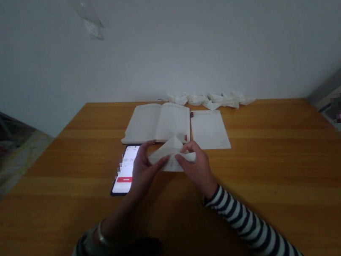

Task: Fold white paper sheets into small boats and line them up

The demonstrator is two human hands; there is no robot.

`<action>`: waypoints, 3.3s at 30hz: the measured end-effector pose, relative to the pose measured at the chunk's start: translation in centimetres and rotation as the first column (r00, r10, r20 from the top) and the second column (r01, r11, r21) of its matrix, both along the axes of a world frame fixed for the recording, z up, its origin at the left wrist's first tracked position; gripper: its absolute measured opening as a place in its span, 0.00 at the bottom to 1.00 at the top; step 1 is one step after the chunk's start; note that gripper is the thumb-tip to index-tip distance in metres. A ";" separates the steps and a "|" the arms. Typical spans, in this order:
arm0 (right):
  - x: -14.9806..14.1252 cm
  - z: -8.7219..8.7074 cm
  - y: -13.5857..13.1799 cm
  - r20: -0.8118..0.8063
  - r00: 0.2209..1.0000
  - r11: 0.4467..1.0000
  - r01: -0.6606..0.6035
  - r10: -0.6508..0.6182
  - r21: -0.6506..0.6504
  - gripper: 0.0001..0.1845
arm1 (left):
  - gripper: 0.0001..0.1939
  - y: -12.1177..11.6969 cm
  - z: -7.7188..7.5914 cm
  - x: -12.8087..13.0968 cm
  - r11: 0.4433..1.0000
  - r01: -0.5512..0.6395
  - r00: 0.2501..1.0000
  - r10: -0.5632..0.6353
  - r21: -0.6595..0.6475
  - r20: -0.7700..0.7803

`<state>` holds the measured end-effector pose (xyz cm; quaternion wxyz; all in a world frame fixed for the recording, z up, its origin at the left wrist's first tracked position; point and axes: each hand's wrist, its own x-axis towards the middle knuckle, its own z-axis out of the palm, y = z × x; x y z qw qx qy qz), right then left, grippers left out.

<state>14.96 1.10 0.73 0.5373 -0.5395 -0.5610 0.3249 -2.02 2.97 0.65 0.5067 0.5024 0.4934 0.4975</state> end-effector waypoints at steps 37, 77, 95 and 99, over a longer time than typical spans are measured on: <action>1.5 1.8 -0.4 0.159 0.976 0.967 0.110 -0.149 0.228 0.11 | 0.16 1.0 0.3 -1.2 0.956 -0.015 0.946 0.108 -0.292 0.306; 3.2 0.7 1.4 -0.081 0.982 0.968 -0.183 0.171 -0.170 0.15 | 0.19 1.1 0.7 -1.9 0.955 0.109 0.963 -0.032 0.275 -0.269; 2.7 0.7 1.2 0.082 0.964 0.964 -0.246 0.255 -0.103 0.07 | 0.10 0.1 0.7 -1.1 0.908 0.395 0.808 -0.269 0.143 -0.524; 2.6 0.1 1.3 -0.086 0.985 0.974 -0.162 0.150 -0.157 0.15 | 0.26 -0.4 0.6 -0.3 0.938 0.340 0.898 -0.302 0.070 -0.319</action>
